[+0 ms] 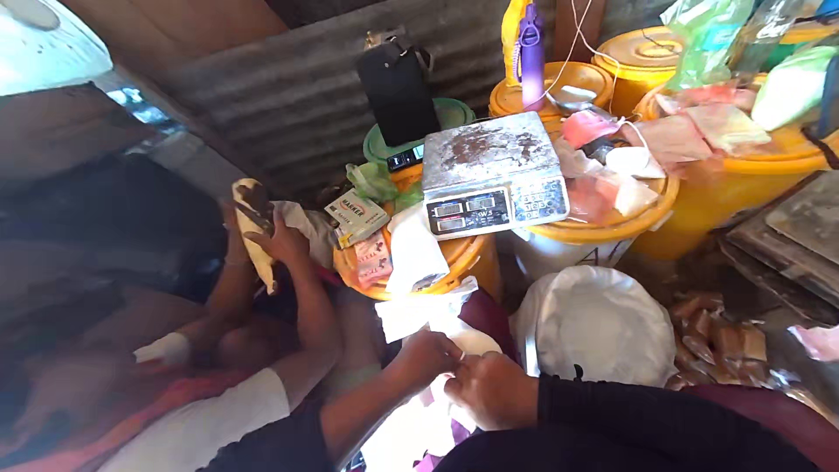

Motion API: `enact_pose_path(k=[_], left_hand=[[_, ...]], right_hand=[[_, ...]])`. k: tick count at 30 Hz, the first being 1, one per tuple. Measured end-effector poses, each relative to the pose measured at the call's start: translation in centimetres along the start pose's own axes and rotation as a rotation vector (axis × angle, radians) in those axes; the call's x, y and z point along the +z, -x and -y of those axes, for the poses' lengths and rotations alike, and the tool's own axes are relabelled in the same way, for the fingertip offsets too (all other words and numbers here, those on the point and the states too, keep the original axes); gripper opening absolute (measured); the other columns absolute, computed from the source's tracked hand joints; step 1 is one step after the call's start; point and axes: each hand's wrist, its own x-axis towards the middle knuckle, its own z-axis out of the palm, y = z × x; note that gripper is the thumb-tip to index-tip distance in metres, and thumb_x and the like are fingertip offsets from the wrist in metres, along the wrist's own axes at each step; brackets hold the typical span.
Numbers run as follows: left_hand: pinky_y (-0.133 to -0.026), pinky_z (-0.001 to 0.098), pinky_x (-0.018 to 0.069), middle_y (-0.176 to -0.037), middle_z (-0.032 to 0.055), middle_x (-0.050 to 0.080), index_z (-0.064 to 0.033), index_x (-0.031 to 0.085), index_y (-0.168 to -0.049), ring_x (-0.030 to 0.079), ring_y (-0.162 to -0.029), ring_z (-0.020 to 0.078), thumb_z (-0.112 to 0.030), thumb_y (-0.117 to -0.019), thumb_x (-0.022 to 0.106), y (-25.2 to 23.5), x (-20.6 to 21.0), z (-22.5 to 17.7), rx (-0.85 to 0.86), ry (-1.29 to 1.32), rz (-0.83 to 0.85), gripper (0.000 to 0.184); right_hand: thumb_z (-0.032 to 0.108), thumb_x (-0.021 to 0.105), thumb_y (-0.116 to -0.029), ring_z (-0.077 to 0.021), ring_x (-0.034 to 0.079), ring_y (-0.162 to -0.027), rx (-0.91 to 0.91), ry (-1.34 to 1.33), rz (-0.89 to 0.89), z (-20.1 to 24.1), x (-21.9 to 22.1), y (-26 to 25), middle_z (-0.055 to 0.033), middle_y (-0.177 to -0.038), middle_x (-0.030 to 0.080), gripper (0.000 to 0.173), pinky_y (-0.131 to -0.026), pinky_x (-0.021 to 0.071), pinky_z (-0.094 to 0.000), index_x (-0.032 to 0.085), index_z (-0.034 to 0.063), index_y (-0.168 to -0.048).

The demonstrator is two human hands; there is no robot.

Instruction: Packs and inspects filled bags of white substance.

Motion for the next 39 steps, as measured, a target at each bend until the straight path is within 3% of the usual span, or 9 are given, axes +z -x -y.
enact_pose_path(k=[4,6,9,13,18,22,25,29,39], left_hand=[[-0.092,0.0342,0.0523,-0.109,0.01,0.063,0.0022,0.07,-0.087,0.061,-0.103,0.0156,0.002,-0.086,0.072,1.0,3.5,2.9,0.103,0.507,-0.267,0.003],[-0.092,0.031,0.0516,-0.105,0.0063,0.063,-0.0035,0.074,-0.082,0.06,-0.102,0.0119,-0.005,-0.0804,0.078,0.9,6.5,4.1,0.239,0.581,-0.506,0.005],[-0.096,0.0439,0.0427,-0.096,0.0021,0.067,-0.0143,0.078,-0.076,0.058,-0.105,0.0201,-0.021,-0.0779,0.079,-1.1,10.7,5.9,0.502,0.437,-0.944,0.007],[-0.096,0.0485,0.0417,-0.095,0.0019,0.07,-0.0156,0.074,-0.077,0.06,-0.106,0.0231,-0.025,-0.0815,0.07,-1.9,12.2,6.2,0.527,0.262,-1.154,0.012],[-0.098,0.0482,0.0388,-0.101,-0.001,0.068,-0.0183,0.078,-0.076,0.057,-0.112,0.0207,-0.028,-0.0772,0.079,-1.3,11.4,6.0,0.453,0.416,-0.992,0.01],[-0.104,0.0512,0.0376,-0.123,0.0168,0.059,-0.0036,0.072,-0.076,0.05,-0.122,0.03,-0.014,-0.0807,0.074,0.2,9.4,3.7,0.204,0.612,-0.732,0.012],[-0.104,0.0609,0.0343,-0.128,0.0201,0.056,-0.0059,0.073,-0.078,0.047,-0.125,0.039,-0.019,-0.0801,0.075,0.4,9.6,3.9,0.252,0.487,-0.758,0.013],[-0.098,0.0513,0.0346,-0.108,0.0033,0.067,-0.025,0.071,-0.079,0.054,-0.121,0.0266,-0.039,-0.0848,0.072,-1.5,10.6,6.5,0.614,-0.015,-1.103,0.016],[-0.104,0.0409,0.036,-0.1,-0.0039,0.067,-0.0209,0.071,-0.081,0.055,-0.116,0.0132,-0.036,-0.0851,0.071,-3.2,9.0,8.4,0.764,0.174,-0.802,0.015]], right_hand=[[-0.001,0.054,-0.0989,-0.0337,0.071,-0.098,0.349,-0.74,0.243,-1.4,-2.7,1.4,-0.0228,-0.103,0.072,0.023,-0.088,0.0558,-0.0504,0.067,-0.01,-0.115],[0.006,0.04,-0.1045,-0.0078,0.062,-0.07,0.68,-1.296,0.077,-1.6,-1.5,2.6,-0.0006,-0.079,0.065,0.02,-0.067,0.0521,-0.0237,0.06,0.0013,-0.104],[0.015,0.035,-0.1071,-0.006,0.069,-0.08,0.758,-1.785,-0.082,-1.6,-0.3,3.3,0.0042,-0.095,0.073,0.023,-0.069,0.056,-0.0242,0.057,0.015,-0.103],[-0.001,0.057,-0.0953,-0.019,0.064,-0.119,0.332,-1.001,-0.258,-2.0,0.6,3.4,-0.015,-0.127,0.069,0.03,-0.104,0.0499,-0.0332,0.065,-0.0047,-0.124],[0.008,0.065,-0.0938,-0.0244,0.069,-0.086,0.148,-0.18,-0.379,-2.5,2.0,3.2,-0.0088,-0.095,0.073,0.02,-0.082,0.0581,-0.0362,0.071,0.0056,-0.113],[-0.001,0.063,-0.0875,-0.0301,0.071,-0.078,0.077,-0.354,-0.217,-1.1,1.9,3.4,-0.015,-0.088,0.071,0.021,-0.07,0.0603,-0.0426,0.07,0.0006,-0.107],[0.003,0.052,-0.0977,-0.0234,0.067,-0.081,0.543,-0.89,-0.039,-1.1,-0.6,2.8,-0.0176,-0.096,0.068,0.028,-0.075,0.0565,-0.0405,0.058,-0.0076,-0.123],[0.004,0.054,-0.0981,-0.0095,0.059,-0.075,0.935,-1.415,0.03,-2.5,-2.7,1.5,-0.0072,-0.096,0.061,0.038,-0.069,0.0524,-0.0292,0.045,0.0011,-0.135],[-0.004,0.073,-0.0844,-0.0313,0.063,-0.099,0.141,-0.794,-0.086,-6.5,0.5,0.4,-0.0167,-0.1,0.073,0.041,-0.096,0.0468,-0.0449,0.066,-0.0051,-0.125]])
